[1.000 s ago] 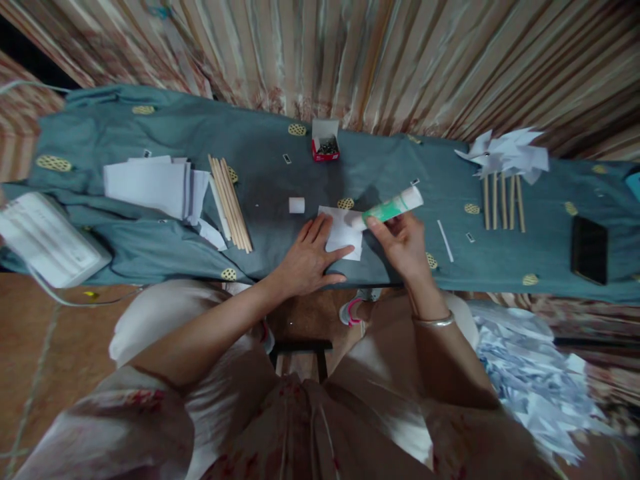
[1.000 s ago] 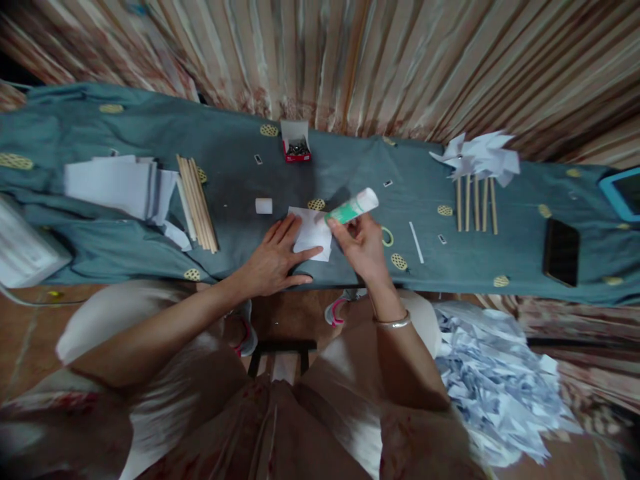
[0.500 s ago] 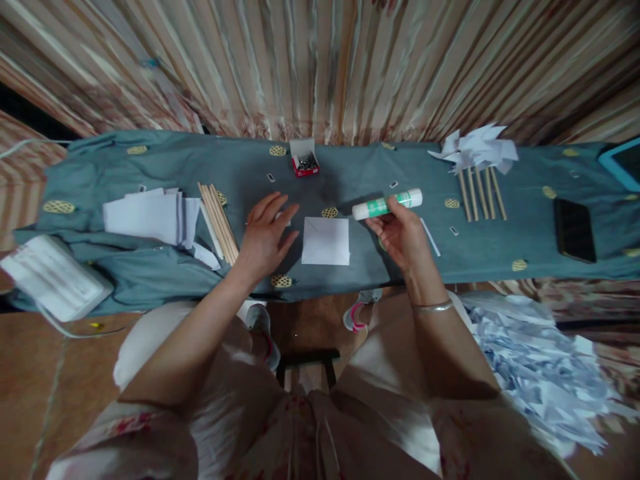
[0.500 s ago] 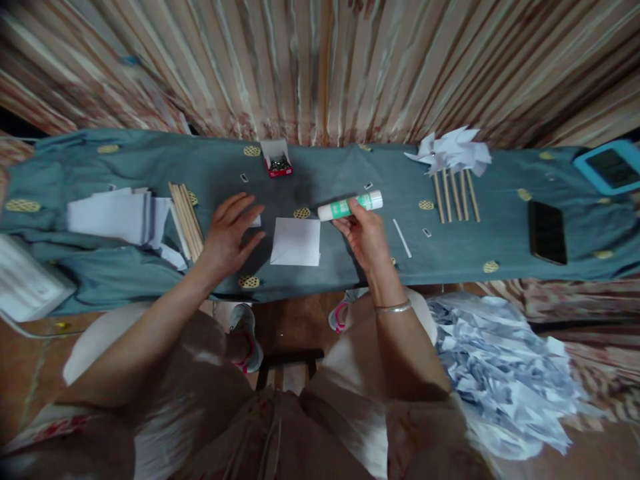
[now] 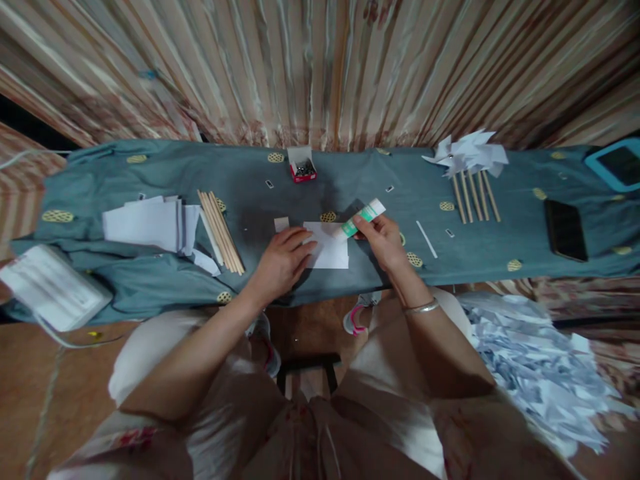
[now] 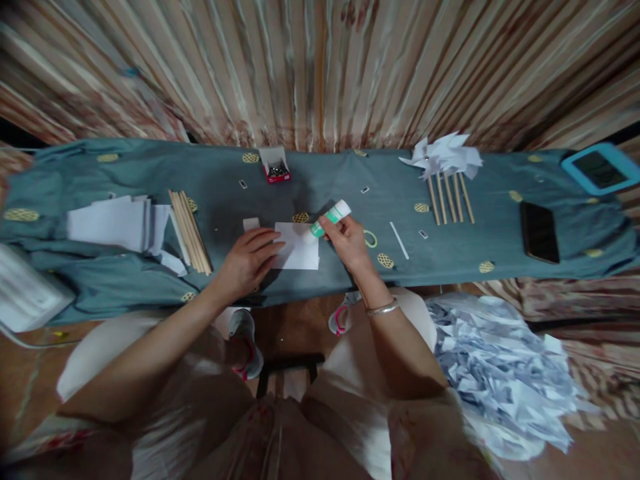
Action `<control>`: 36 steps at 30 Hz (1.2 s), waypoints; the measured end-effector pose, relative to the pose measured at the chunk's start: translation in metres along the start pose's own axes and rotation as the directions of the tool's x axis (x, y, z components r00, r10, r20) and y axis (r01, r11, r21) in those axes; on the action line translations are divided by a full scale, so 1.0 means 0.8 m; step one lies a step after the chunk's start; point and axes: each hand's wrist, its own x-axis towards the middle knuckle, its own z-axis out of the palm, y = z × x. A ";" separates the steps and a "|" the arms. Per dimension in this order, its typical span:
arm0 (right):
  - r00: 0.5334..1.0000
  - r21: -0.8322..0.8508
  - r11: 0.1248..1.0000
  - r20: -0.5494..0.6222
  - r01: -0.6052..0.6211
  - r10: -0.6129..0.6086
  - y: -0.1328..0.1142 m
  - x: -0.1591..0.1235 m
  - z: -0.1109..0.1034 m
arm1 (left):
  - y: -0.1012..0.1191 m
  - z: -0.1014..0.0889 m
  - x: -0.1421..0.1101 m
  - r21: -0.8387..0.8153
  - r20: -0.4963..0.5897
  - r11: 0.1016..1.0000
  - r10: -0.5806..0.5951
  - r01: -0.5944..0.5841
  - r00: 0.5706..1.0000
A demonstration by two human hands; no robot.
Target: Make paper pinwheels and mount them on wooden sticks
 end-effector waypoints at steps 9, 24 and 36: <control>1.000 -0.050 0.999 -0.007 -0.003 0.002 0.009 0.003 0.001 | 0.018 0.022 -0.010 -0.033 0.111 0.999 -0.028 0.032 0.993; 0.983 0.224 0.957 0.079 -0.182 0.168 -0.013 -0.001 0.003 | 0.021 0.022 -0.010 -0.034 0.158 0.997 -0.061 0.068 0.986; 0.998 -0.052 0.997 -0.008 0.058 -0.059 -0.008 -0.010 0.006 | 0.023 0.017 -0.010 -0.058 0.167 0.997 -0.039 0.050 0.985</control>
